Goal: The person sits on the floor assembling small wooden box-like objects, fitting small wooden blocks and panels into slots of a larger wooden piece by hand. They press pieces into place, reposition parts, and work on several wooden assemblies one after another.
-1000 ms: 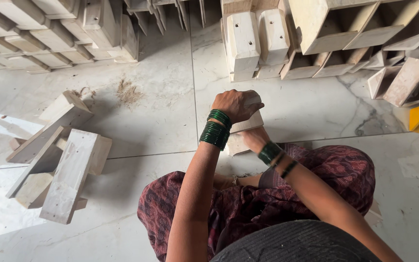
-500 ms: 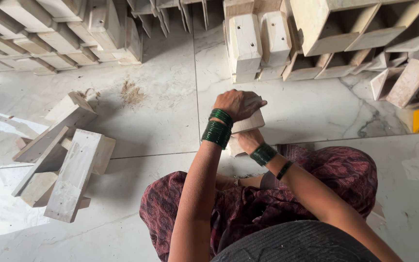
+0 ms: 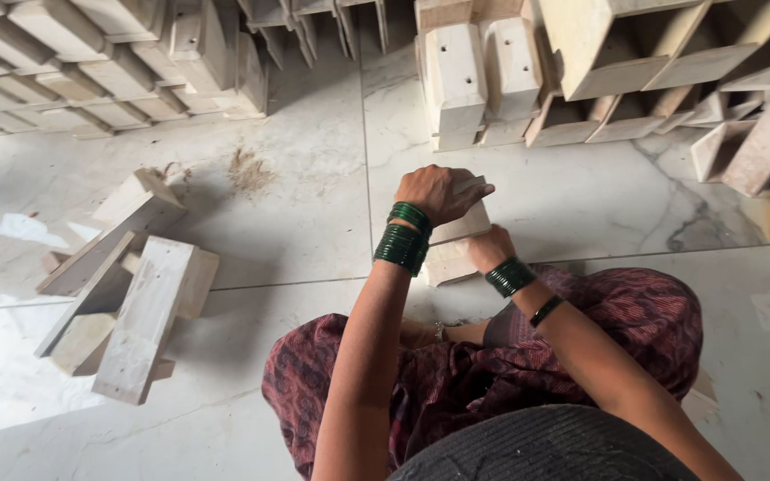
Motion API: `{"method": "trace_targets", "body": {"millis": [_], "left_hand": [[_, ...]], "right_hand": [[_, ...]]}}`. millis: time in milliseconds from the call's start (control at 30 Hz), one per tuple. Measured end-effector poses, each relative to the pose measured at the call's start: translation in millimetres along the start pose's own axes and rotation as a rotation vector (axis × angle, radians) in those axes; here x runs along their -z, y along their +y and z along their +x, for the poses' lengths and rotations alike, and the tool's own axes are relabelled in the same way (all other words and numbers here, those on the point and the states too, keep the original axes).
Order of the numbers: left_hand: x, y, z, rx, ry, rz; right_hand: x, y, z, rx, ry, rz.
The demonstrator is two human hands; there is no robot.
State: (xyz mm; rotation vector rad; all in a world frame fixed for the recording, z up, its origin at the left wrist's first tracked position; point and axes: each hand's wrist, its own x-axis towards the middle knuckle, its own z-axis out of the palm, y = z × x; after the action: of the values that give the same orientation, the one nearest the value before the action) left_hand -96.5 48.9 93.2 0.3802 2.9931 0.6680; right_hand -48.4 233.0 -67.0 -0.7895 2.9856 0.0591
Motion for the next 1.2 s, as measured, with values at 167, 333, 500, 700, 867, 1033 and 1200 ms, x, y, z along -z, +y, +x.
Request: {"method": "trace_targets", "body": {"millis": [167,333,500,700,867,1033,1200], "left_hand": [[-0.7,-2.4,2.3,0.015,-0.07,-0.004],[-5.7,-5.3,6.9,0.044,-0.085,0.015],[-3.4,-1.9,-2.9,0.025,0.026,0.009],[-6.3,-3.0,3.1,0.032,-0.08,0.057],[-8.7,-2.7,1.3,0.013,0.008,0.029],[-1.7,0.4,-1.4,0.041,-0.056,0.052],[-4.6,-0.1,2.0,0.046,-0.091,0.049]], "right_hand": [[-1.3,5.0,-5.1,0.074,0.261,0.429],[-1.3,3.6,-7.5,0.006,0.346,0.463],[-0.7,0.8,-6.5,-0.046,0.108,0.239],[1.8,-0.4,-4.6,0.057,0.384,0.52],[-1.3,1.1,-3.3,-0.076,0.122,0.24],[-2.8,0.7,-4.0,-0.024,0.155,0.281],[-2.2,-2.9,-5.3,0.052,0.391,0.481]]}}
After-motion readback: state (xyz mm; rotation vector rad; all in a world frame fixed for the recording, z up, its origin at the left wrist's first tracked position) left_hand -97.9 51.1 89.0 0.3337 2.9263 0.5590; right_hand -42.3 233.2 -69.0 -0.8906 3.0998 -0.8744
